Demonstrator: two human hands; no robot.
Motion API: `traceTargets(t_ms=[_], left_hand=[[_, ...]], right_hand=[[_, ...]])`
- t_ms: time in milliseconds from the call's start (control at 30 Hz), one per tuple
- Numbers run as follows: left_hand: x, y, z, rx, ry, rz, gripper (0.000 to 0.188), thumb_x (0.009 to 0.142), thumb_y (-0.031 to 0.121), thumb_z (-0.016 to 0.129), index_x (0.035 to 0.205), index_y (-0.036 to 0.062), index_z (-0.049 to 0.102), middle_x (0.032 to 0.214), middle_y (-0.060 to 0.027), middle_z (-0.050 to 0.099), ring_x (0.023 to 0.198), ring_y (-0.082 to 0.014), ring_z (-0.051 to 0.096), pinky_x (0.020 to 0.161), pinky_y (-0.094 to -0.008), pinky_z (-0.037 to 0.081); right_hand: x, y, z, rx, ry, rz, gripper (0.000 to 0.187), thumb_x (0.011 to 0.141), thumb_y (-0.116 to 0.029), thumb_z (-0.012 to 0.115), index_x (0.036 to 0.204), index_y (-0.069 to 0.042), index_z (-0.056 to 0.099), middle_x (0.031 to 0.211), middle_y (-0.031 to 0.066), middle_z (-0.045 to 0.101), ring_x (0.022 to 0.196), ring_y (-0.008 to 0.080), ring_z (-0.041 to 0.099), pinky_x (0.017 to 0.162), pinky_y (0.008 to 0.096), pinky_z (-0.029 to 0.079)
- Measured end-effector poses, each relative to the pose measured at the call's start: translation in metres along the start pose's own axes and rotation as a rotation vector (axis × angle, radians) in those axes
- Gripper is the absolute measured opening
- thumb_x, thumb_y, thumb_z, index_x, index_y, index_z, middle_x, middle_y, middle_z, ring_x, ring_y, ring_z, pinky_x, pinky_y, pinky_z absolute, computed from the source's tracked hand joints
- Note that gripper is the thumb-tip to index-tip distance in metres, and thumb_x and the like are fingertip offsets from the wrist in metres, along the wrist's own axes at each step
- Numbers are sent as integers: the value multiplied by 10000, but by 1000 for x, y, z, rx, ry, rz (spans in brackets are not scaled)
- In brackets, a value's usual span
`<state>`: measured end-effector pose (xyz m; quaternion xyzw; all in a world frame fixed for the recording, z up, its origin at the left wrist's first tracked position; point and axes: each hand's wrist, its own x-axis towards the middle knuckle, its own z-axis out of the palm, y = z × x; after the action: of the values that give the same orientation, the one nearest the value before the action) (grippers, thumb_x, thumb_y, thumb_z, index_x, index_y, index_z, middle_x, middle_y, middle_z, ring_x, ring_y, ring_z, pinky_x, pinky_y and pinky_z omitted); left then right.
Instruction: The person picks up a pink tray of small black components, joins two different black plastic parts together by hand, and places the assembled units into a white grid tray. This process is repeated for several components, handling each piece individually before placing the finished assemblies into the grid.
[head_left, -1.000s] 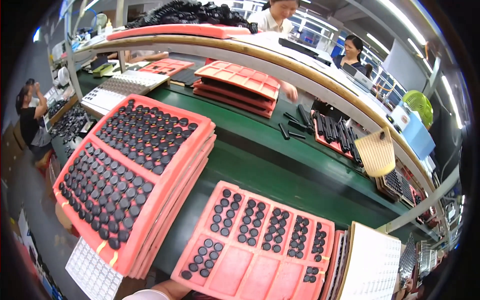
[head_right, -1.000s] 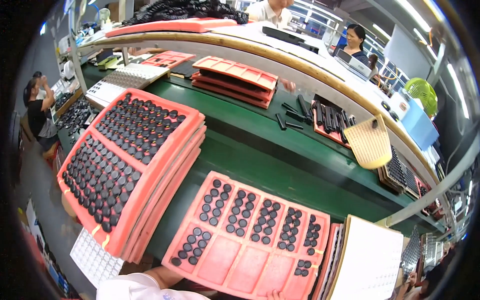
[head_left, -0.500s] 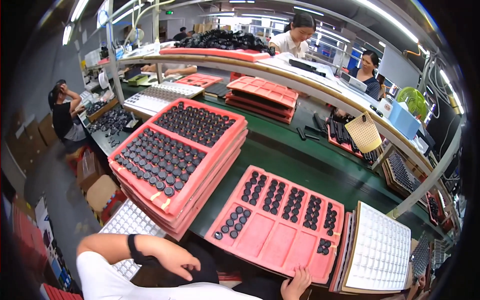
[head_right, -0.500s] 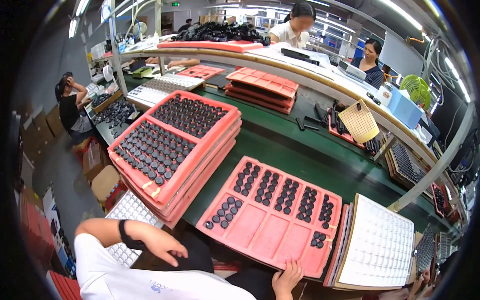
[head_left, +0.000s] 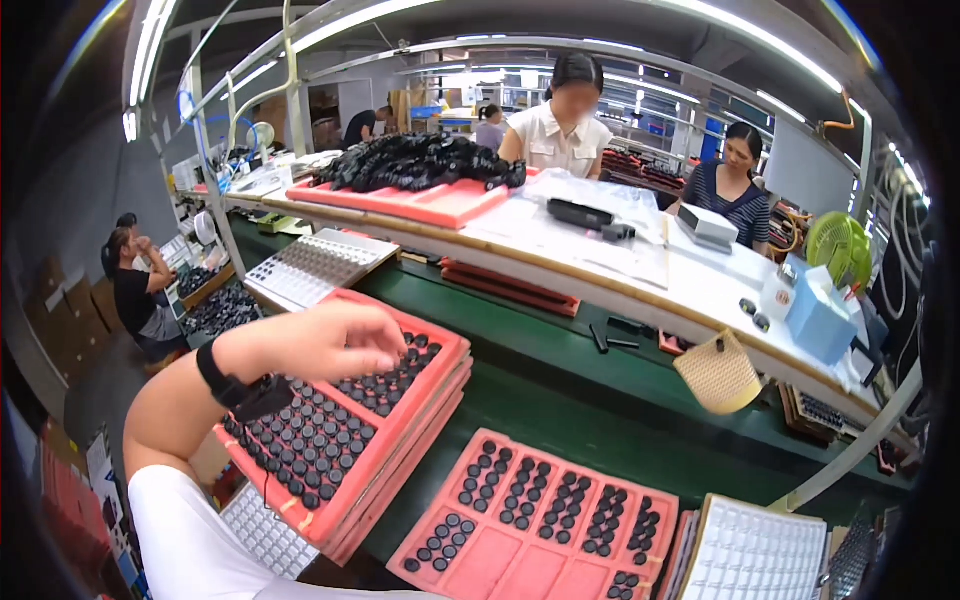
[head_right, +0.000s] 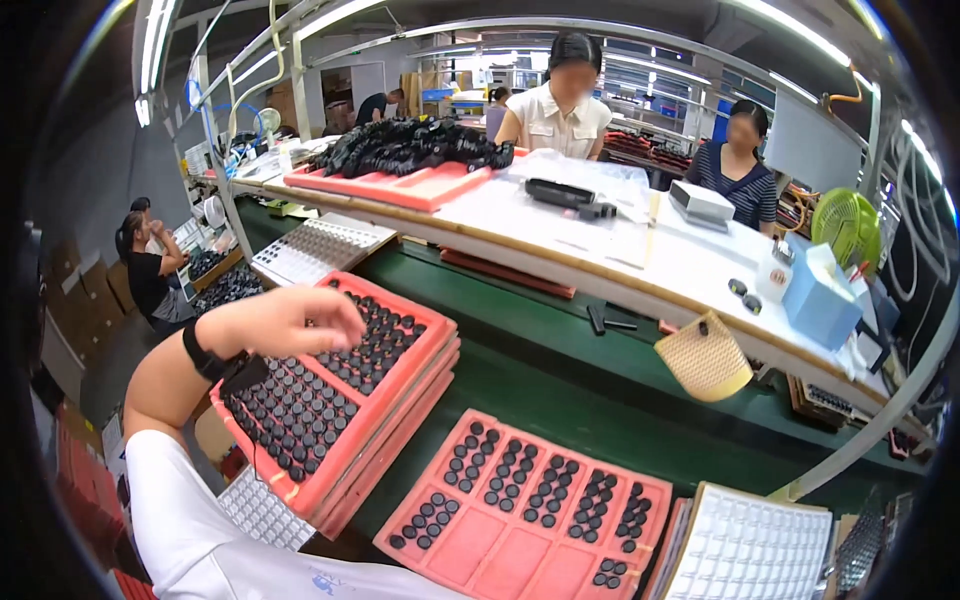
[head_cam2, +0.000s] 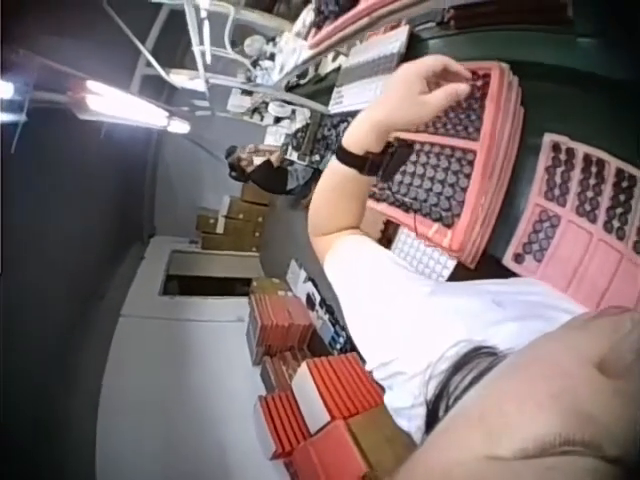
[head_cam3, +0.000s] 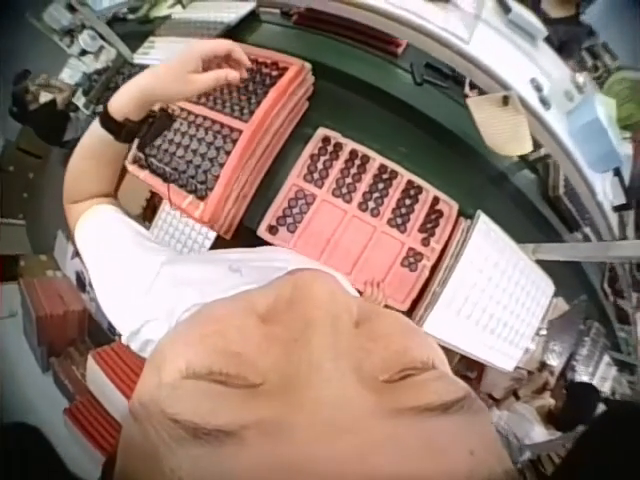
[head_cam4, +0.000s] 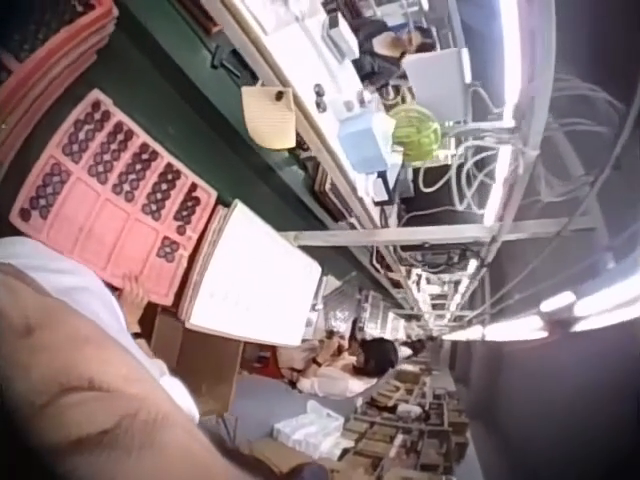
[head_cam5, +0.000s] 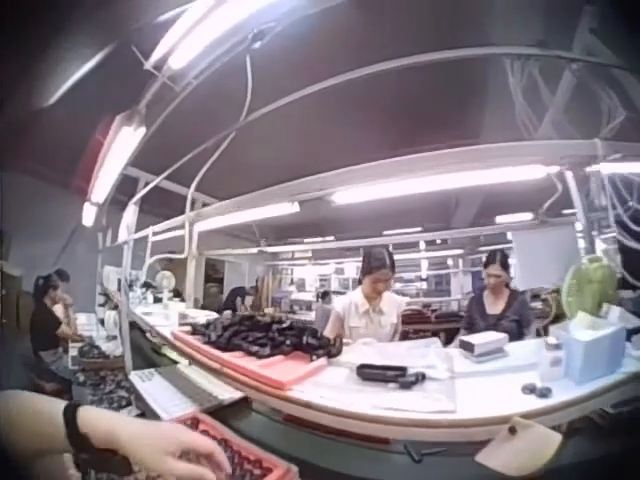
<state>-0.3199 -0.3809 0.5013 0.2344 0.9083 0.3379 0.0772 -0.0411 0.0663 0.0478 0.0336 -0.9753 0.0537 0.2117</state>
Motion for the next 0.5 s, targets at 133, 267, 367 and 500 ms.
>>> traceTargets(t_ms=[133,267,367,500], left_hand=[[46,-36,-66,9,156,52,174,871,68,554,1033,3,549,924,-50,621,833,-113,590,753,-258,486],[87,-40,-123,15,331,3,178,844,140,587,963,7,586,827,-76,635,756,-139,603,696,-288,486],[105,-32,-159,133,397,8,181,828,142,595,937,-2,591,788,-89,632,736,-157,605,679,-295,484],[134,-17,-189,201,402,28,171,833,138,586,929,-3,582,788,-76,616,731,-149,588,679,-291,477]], right_hand=[[15,8,-23,-296,-775,46,614,864,-401,404,1407,-134,301,1446,68,304,1345,220,242,1069,436,188],[34,20,-64,-425,-755,28,596,863,-371,415,1397,-126,315,1430,83,324,1330,232,265,1062,430,207],[37,18,-85,-508,-732,19,584,862,-349,423,1389,-119,326,1417,94,339,1318,241,282,1057,425,221],[21,2,-100,-601,-715,26,567,861,-319,434,1379,-111,339,1401,109,359,1303,254,305,1051,419,240]])
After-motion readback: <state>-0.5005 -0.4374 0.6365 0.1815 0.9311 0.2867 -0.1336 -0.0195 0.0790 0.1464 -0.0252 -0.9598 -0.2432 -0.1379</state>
